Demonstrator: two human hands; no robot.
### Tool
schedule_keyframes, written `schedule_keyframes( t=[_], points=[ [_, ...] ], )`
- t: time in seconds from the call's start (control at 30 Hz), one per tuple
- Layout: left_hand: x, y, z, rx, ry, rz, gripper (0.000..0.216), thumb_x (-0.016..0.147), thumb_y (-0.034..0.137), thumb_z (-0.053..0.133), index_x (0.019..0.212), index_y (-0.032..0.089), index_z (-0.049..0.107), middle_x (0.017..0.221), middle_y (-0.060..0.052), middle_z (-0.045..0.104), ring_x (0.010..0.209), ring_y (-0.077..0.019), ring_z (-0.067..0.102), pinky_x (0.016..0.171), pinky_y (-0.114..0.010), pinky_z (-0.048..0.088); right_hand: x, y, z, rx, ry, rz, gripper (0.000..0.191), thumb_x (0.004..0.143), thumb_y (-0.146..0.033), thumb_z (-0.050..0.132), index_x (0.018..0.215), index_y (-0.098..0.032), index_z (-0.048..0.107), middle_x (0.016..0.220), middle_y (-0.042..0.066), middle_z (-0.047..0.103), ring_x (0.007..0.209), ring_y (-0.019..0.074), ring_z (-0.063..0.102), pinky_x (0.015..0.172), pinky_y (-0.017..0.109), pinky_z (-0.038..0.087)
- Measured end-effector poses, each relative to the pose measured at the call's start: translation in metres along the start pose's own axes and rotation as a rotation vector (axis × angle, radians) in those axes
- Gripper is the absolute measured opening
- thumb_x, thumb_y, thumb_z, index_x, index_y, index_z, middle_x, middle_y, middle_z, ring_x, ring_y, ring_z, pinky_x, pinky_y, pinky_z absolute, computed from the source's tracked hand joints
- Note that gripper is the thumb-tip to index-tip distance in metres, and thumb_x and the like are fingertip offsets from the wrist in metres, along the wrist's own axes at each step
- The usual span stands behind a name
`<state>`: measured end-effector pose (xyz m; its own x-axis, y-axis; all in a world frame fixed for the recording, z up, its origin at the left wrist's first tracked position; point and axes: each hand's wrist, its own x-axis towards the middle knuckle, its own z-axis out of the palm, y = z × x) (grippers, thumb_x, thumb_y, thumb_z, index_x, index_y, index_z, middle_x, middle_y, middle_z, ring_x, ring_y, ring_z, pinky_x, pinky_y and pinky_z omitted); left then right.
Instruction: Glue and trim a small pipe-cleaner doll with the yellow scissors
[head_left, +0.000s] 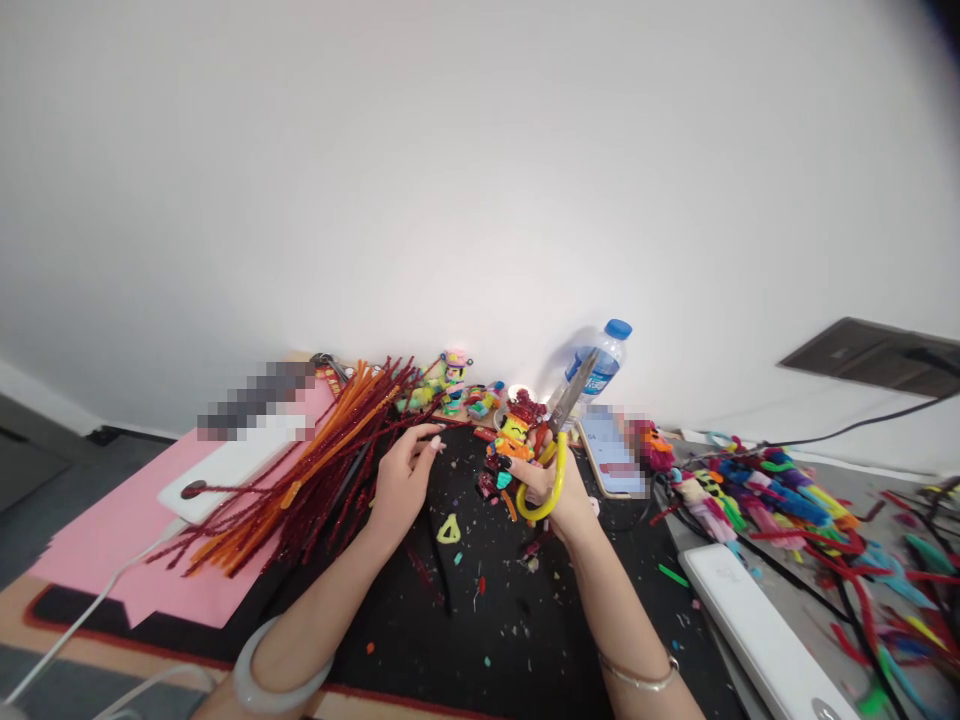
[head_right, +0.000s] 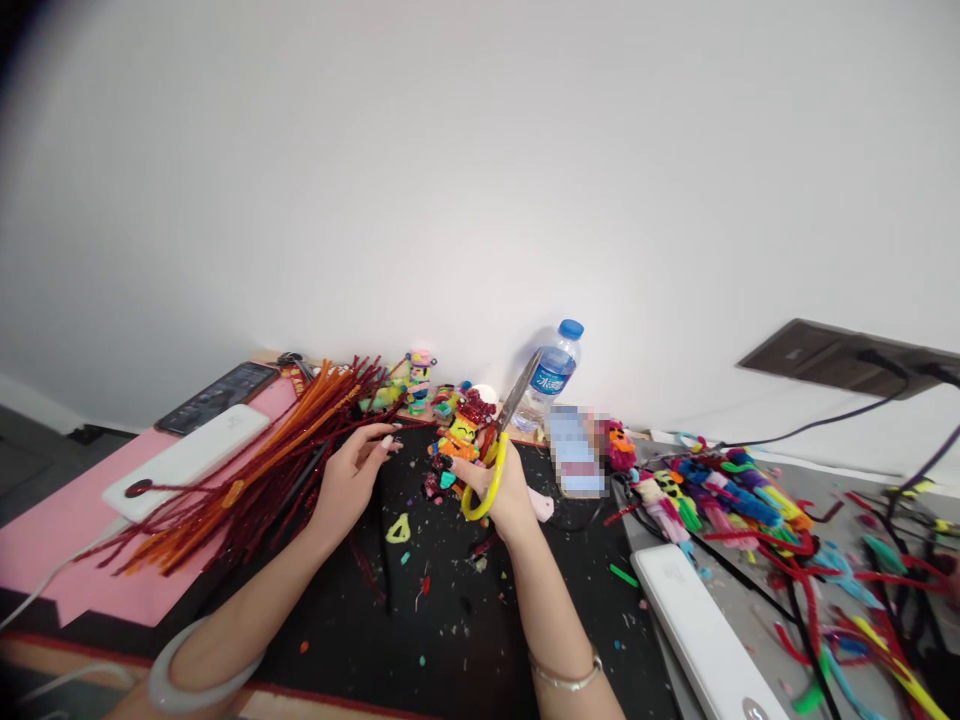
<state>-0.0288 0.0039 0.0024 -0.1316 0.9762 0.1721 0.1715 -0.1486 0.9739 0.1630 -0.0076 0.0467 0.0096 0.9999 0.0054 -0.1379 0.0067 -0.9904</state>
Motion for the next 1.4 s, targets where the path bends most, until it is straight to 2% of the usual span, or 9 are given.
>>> schedule_keyframes(
  t=[0.17, 0.33, 0.53, 0.63, 0.73, 0.93, 1.0, 1.17, 1.4],
  points=[
    [0.002, 0.0, -0.001, -0.047, 0.004, -0.006, 0.029, 0.084, 0.037, 0.05, 0.105, 0.019, 0.058, 0.106, -0.008, 0.065, 0.094, -0.0191, 0.062, 0.083, -0.03, 0.047, 0.0, -0.006, 0.001, 0.052, -0.015, -0.014, 0.03, 0.059, -0.023, 0.077, 0.08, -0.024, 0.056, 0.072, 0.0, 0.063, 0.066, 0.0178, 0.062, 0.056, 0.029, 0.051],
    [-0.003, 0.011, 0.002, -0.118, -0.303, -0.02, 0.029, 0.083, 0.038, 0.052, 0.102, 0.019, 0.062, 0.103, -0.007, 0.067, 0.067, -0.0134, 0.059, 0.07, -0.027, 0.047, 0.0, -0.004, 0.0, 0.032, -0.027, -0.029, 0.029, 0.06, -0.026, 0.078, 0.081, -0.023, 0.057, 0.076, 0.001, 0.065, 0.071, 0.0201, 0.064, 0.06, 0.032, 0.053],
    [-0.01, 0.011, 0.008, -0.205, -0.601, -0.163, 0.042, 0.086, 0.045, 0.045, 0.111, 0.014, 0.058, 0.058, 0.0, 0.061, 0.046, -0.0101, 0.049, 0.049, -0.023, 0.038, -0.002, -0.006, 0.002, 0.019, -0.074, -0.058, 0.024, 0.063, -0.022, 0.076, 0.079, -0.024, 0.059, 0.079, -0.001, 0.067, 0.068, 0.0163, 0.063, 0.06, 0.029, 0.052],
    [-0.008, 0.008, 0.007, -0.201, -0.604, -0.167, 0.038, 0.085, 0.047, 0.045, 0.085, 0.013, 0.063, 0.049, 0.004, 0.048, 0.041, -0.0072, 0.038, 0.044, -0.021, 0.029, -0.004, -0.009, 0.001, 0.03, -0.056, -0.041, 0.025, 0.061, -0.02, 0.077, 0.078, -0.023, 0.059, 0.071, -0.002, 0.064, 0.064, 0.0159, 0.063, 0.06, 0.03, 0.053],
    [-0.004, 0.005, 0.004, -0.209, -0.487, -0.152, 0.039, 0.082, 0.044, 0.051, 0.056, 0.015, 0.051, 0.047, 0.007, 0.034, 0.042, -0.0061, 0.029, 0.044, -0.021, 0.023, -0.004, -0.009, -0.002, 0.05, -0.024, -0.014, 0.03, 0.06, -0.021, 0.078, 0.081, -0.023, 0.057, 0.067, -0.003, 0.061, 0.057, 0.0145, 0.061, 0.052, 0.027, 0.051],
    [0.004, 0.003, -0.001, -0.41, 0.005, -0.141, 0.033, 0.084, 0.046, 0.047, 0.064, 0.019, 0.044, 0.057, 0.004, 0.039, 0.051, -0.0103, 0.038, 0.053, -0.025, 0.035, -0.004, -0.007, -0.007, 0.087, 0.032, 0.02, 0.036, 0.056, -0.024, 0.081, 0.076, -0.021, 0.05, 0.067, -0.004, 0.061, 0.049, 0.0093, 0.056, 0.04, 0.018, 0.043],
    [0.002, 0.005, -0.001, -0.341, -0.058, -0.097, 0.03, 0.085, 0.045, 0.047, 0.07, 0.019, 0.05, 0.062, 0.002, 0.046, 0.057, -0.0122, 0.044, 0.057, -0.025, 0.037, -0.004, -0.008, -0.006, 0.085, 0.03, 0.011, 0.035, 0.056, -0.024, 0.08, 0.076, -0.022, 0.051, 0.07, -0.004, 0.063, 0.052, 0.01, 0.058, 0.044, 0.019, 0.045],
    [-0.013, 0.018, 0.006, 0.016, -0.463, 0.106, 0.027, 0.09, 0.038, 0.038, 0.08, 0.018, 0.052, 0.068, 0.002, 0.049, 0.061, -0.0122, 0.046, 0.061, -0.025, 0.036, -0.004, -0.005, -0.002, 0.062, -0.022, -0.006, 0.031, 0.059, -0.023, 0.078, 0.08, -0.023, 0.056, 0.075, -0.001, 0.065, 0.059, 0.014, 0.061, 0.054, 0.026, 0.05],
    [-0.019, 0.018, 0.012, 0.138, -0.512, 0.216, 0.029, 0.093, 0.033, 0.032, 0.073, 0.017, 0.046, 0.067, 0.003, 0.043, 0.064, -0.0116, 0.04, 0.062, -0.024, 0.033, 0.0, 0.011, 0.0, 0.036, -0.076, -0.06, 0.032, 0.058, -0.019, 0.078, 0.081, -0.022, 0.056, 0.077, 0.0, 0.065, 0.065, 0.0159, 0.061, 0.059, 0.028, 0.048]
  ],
)
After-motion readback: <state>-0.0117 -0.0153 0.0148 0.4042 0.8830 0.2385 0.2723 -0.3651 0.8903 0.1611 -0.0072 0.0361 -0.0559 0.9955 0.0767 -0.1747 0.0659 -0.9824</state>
